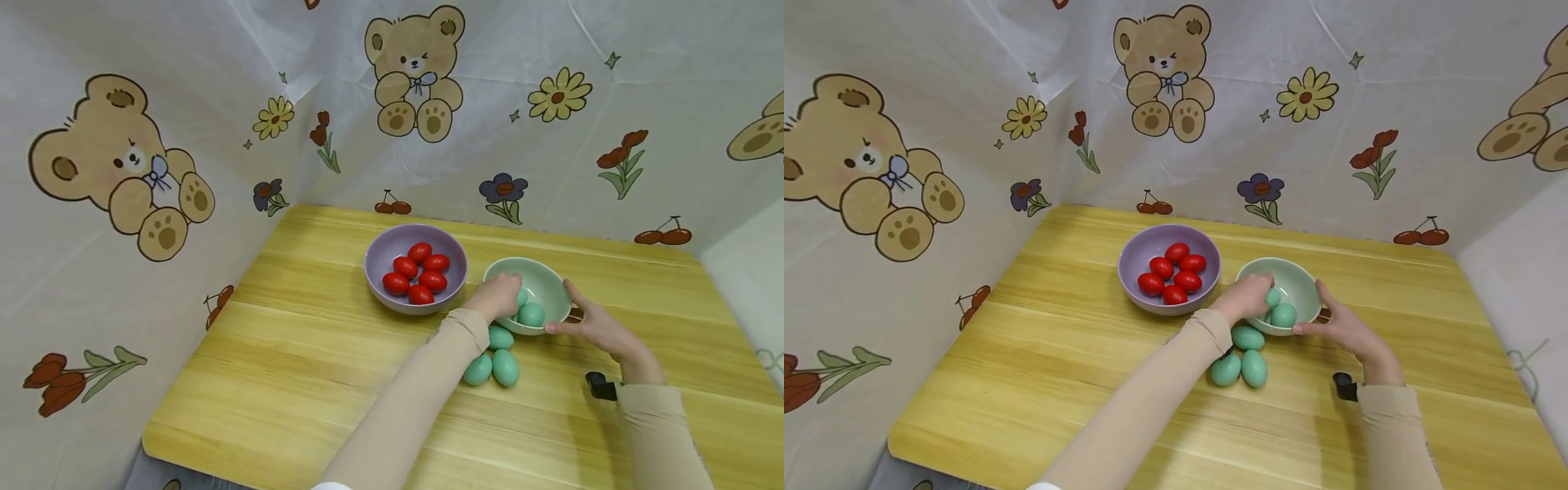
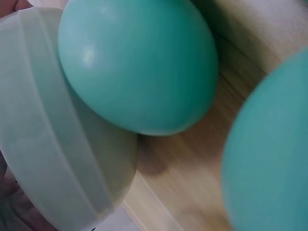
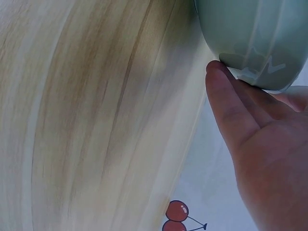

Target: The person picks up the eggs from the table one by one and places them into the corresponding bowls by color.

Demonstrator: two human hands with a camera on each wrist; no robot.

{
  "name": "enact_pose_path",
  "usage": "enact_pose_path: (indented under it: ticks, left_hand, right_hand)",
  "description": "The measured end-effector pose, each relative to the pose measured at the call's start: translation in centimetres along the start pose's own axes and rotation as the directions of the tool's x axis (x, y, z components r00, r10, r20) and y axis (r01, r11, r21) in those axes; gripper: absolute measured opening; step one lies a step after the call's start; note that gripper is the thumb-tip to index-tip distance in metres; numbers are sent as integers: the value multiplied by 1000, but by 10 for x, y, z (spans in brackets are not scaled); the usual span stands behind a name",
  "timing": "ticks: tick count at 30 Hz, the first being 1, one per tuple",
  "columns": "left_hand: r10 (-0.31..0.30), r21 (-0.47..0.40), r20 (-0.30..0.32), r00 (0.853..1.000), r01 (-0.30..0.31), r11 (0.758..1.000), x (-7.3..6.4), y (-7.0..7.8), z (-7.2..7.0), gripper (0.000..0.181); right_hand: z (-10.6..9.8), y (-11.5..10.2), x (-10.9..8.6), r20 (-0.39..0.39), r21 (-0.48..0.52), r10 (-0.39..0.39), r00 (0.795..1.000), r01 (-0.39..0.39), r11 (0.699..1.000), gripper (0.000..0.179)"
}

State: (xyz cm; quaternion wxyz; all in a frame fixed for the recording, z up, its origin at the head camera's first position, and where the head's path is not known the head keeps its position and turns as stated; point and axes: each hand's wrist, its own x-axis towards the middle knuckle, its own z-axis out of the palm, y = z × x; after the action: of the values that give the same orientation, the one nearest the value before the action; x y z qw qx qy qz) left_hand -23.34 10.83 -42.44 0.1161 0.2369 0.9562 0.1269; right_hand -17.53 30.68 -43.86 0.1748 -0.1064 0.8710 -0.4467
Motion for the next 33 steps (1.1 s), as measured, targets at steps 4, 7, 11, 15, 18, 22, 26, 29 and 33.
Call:
enact_pose_path:
  ticks: [4,7,11,15,18,22,26,29,33]
  left_hand:
    - [2,44,10,1000,-3,999,-1,1,2,25]
    - [1,64,14,1000,-2,998,-2,2,4,25]
    - [-11,73,8,1000,10,997,-1,3,6,25]
    - [-17,84,2,1000,17,996,-1,3,7,20]
    - [-13,74,-1,1000,13,997,-1,2,7,17]
    - [5,7,-15,1000,-5,1000,-1,-1,6,22]
    - [30,-104,-47,998,-35,994,-2,-6,4,43]
    - [43,-211,-69,997,-56,976,-4,-10,3,53]
    - [73,-375,-83,994,-99,922,-6,-17,1,55]
  right_hand:
    - [1,0,0,1,4,-5,1000,5,1000,101]
    - [1,0,-1,1,4,-11,1000,11,1000,101]
    - [1,1,0,-2,8,-12,1000,12,1000,102]
    - [1,1,0,-3,4,-13,1000,13,1000,101]
    - [1,1,1,-1,6,-16,1000,16,1000,101]
    - [1,1,1,-1,5,-13,1000,13,1000,100]
    - [1,2,1,-5,-1,-10,1000,10,1000,100]
    - [1,2,1,-5,-2,-11,1000,11,1000,101]
    - [1,2,1,-6,-3,-10,1000,10,1000,101]
